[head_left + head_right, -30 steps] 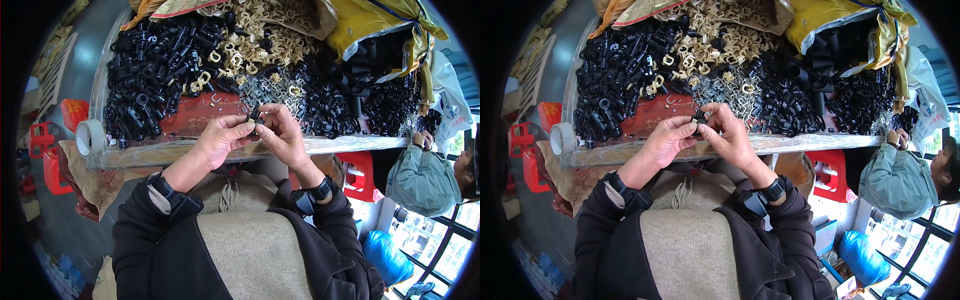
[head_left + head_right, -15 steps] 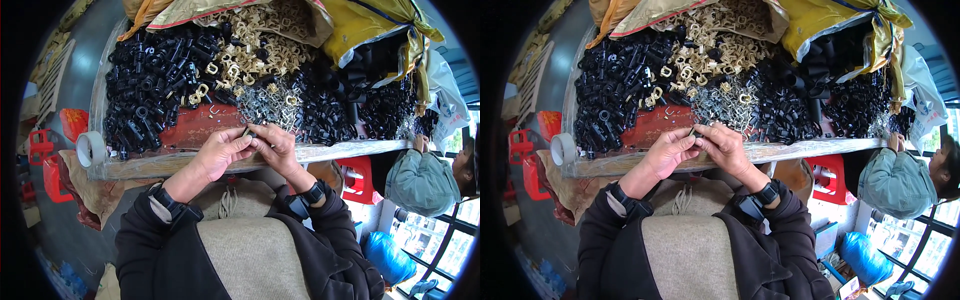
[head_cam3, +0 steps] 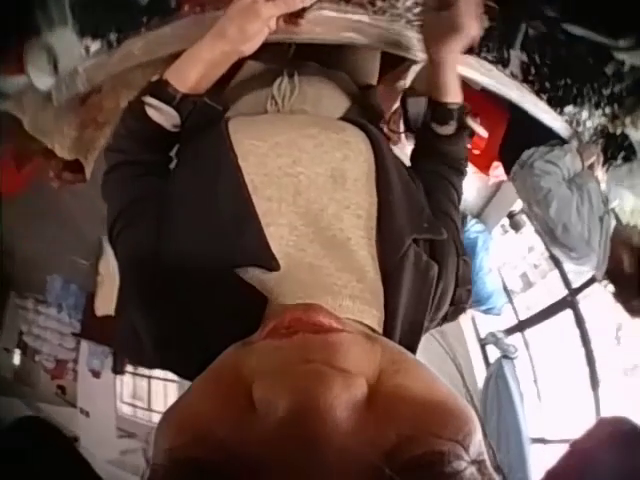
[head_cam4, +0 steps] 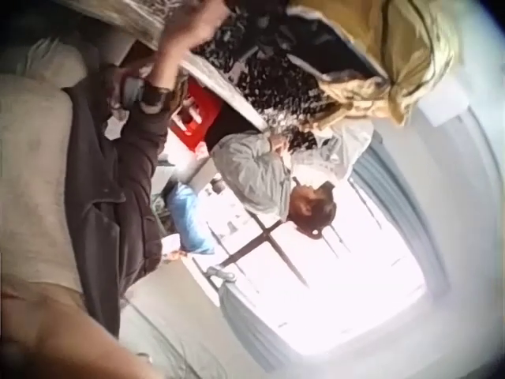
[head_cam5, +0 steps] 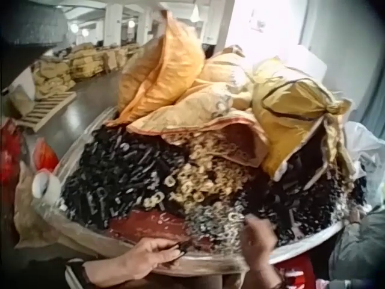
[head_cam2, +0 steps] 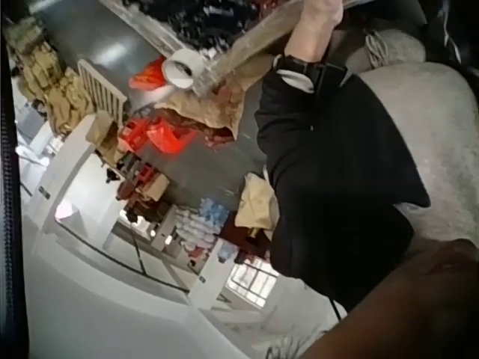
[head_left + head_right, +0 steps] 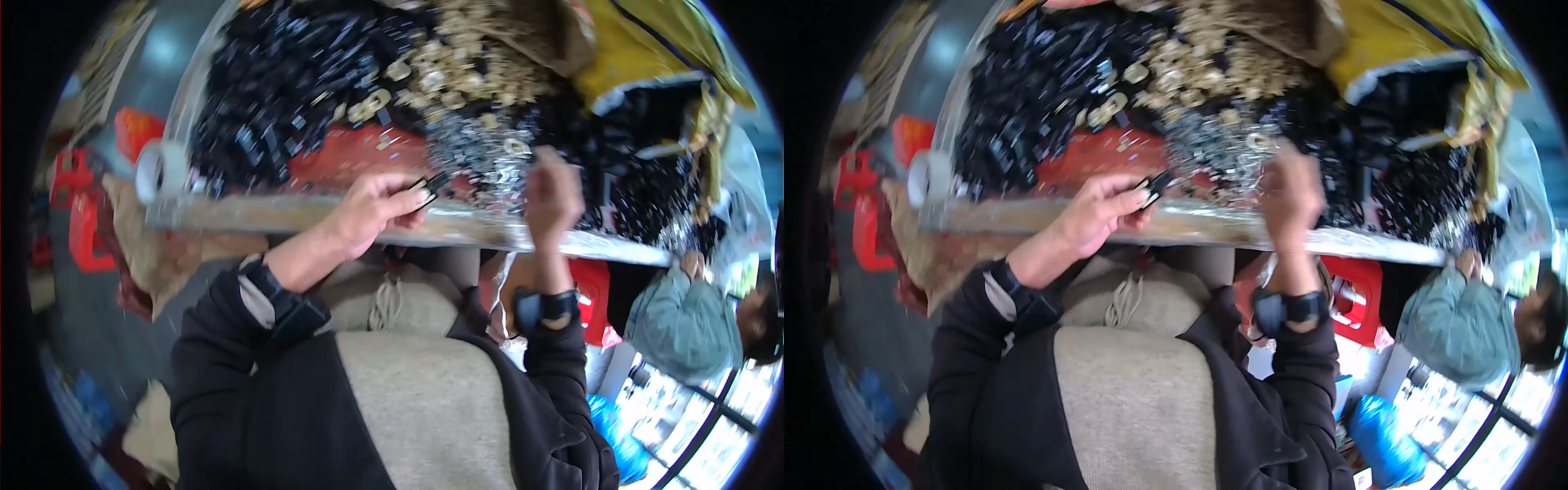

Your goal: Manually assembling small black and gold components at a manufacturing workstation.

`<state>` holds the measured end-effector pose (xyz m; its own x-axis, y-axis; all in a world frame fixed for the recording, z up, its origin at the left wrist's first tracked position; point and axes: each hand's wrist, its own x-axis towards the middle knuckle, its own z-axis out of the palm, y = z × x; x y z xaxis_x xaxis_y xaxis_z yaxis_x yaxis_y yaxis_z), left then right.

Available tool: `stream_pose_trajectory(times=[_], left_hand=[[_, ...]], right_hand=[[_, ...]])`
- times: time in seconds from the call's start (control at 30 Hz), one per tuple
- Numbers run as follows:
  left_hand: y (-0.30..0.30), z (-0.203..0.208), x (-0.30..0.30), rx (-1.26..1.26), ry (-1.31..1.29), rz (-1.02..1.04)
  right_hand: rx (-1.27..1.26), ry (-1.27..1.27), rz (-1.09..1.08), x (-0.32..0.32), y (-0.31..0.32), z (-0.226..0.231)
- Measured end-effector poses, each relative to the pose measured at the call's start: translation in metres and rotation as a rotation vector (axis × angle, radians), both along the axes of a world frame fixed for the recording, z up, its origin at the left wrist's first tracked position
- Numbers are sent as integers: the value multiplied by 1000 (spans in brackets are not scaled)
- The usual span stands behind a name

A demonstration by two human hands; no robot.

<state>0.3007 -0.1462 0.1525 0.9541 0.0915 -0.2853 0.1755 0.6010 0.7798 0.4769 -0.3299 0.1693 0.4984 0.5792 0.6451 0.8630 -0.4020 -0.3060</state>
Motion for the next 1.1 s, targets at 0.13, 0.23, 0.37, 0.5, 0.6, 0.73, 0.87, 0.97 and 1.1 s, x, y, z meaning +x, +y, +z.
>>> stream_pose_trajectory(times=[0.13, 0.23, 0.37, 0.5, 0.6, 0.73, 0.87, 0.97, 1.1], left_hand=[[38, 22, -48, 85, -4, 161], [64, 27, -107, 100, -12, 305], [69, 23, -182, 113, -43, 496], [59, 10, -241, 83, -5, 643], [50, -3, -268, 40, 4, 719], [45, -16, -281, -25, -44, 746], [46, -21, -286, -59, -49, 744], [49, -17, -280, -24, -22, 701], [56, -11, -260, -25, -76, 613]], right_hand=[[-91, -139, -207, 70, -20, 7], [-265, -123, -258, 108, -36, -14], [-372, -222, -172, 137, -35, -32], [-419, -286, -135, 162, -32, -35], [-318, -43, -307, 155, -27, -19], [-158, -80, -399, 154, -24, -2], [-5, 180, -238, 138, -21, 13], [221, 612, -89, 82, 0, 21], [114, 759, 82, 70, -4, 21]])
